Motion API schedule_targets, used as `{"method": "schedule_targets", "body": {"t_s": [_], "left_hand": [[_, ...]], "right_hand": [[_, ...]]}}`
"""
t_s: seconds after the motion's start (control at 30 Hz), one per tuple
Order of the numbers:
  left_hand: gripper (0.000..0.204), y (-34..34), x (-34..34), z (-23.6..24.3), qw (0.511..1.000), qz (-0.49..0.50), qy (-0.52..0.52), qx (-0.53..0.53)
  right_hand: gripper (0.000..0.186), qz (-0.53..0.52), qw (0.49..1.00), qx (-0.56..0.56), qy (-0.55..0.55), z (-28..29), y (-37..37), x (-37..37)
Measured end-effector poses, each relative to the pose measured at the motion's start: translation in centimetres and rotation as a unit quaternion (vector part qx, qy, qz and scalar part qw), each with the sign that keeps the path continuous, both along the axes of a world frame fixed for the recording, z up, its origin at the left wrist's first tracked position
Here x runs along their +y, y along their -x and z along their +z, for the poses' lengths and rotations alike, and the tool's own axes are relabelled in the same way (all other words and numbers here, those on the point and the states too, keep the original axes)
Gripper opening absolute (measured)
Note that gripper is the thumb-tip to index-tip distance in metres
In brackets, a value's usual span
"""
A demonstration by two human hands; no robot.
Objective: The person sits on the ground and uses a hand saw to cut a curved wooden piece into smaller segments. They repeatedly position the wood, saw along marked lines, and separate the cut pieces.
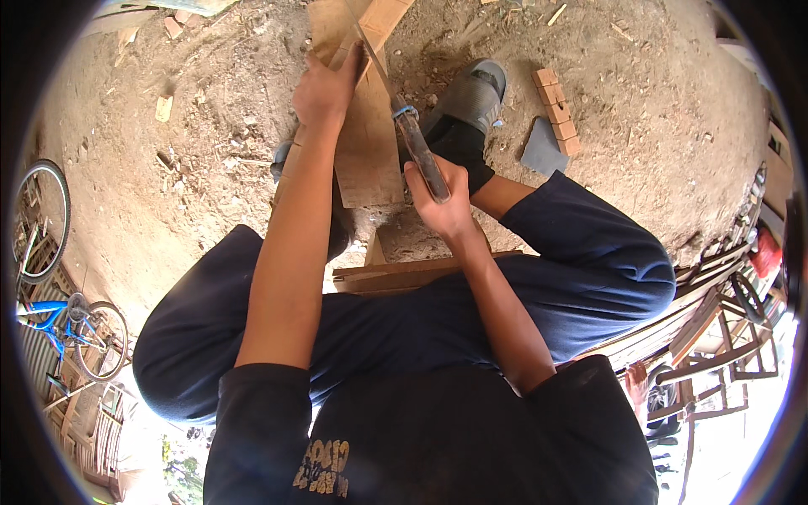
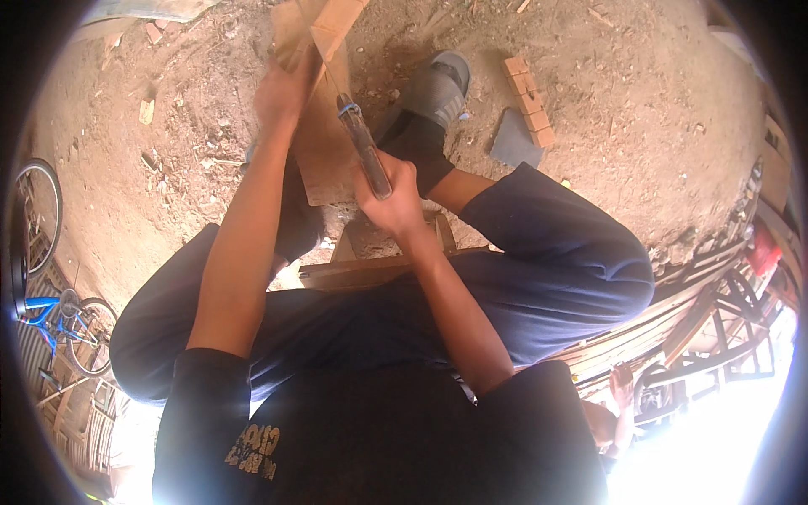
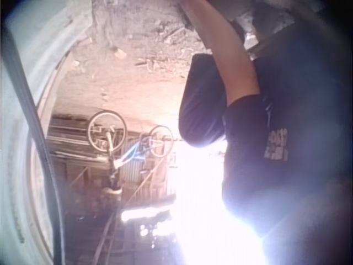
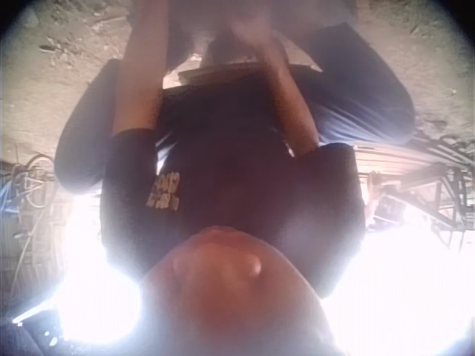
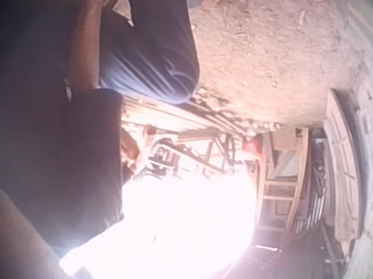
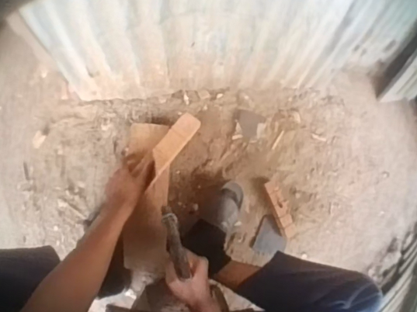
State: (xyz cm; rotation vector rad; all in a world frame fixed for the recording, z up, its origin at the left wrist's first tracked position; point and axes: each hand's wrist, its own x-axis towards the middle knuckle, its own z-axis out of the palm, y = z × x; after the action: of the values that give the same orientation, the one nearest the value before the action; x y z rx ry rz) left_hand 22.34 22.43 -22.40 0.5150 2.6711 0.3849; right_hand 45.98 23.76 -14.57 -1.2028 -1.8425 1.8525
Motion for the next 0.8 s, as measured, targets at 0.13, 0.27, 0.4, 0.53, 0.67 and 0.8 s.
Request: {"method": "schedule_targets", "body": {"t_s": [0.13,0.27,0.4,0.53,0.67,0.8], "left_hand": [[0.107,-0.2,0.2,0.2,1.000,-0.005,-0.019,0.007],[0.106,-0.2,0.3,0.1,1.000,-0.001,-0.006,0.017],[0.106,-0.2,0.2,0.2,1.000,-0.006,-0.003,0.020],[0.106,-0.4,0.4,0.4,1.000,0.001,0.019,0.005],[0.107,-0.3,0.4,0.4,1.000,0.002,0.021,0.007],[0.109,-0.4,0.6,0.6,1.000,0.003,0.028,0.006]], "right_hand": [[0.020,-0.008,1.000,0.006,0.007,-0.1,0.8,0.3],[0.020,-0.002,1.000,-0.003,0.017,0.2,-0.2,-0.4],[0.018,-0.002,1.000,0.005,-0.011,-0.3,-0.3,-0.6],[0.016,-0.002,1.000,0.003,0.005,0.1,-0.2,-0.4],[0.014,-0.005,1.000,0.013,0.002,-0.1,-0.3,-0.3],[0.013,-0.003,1.000,0.015,0.007,-0.5,-0.3,-0.1]]}}
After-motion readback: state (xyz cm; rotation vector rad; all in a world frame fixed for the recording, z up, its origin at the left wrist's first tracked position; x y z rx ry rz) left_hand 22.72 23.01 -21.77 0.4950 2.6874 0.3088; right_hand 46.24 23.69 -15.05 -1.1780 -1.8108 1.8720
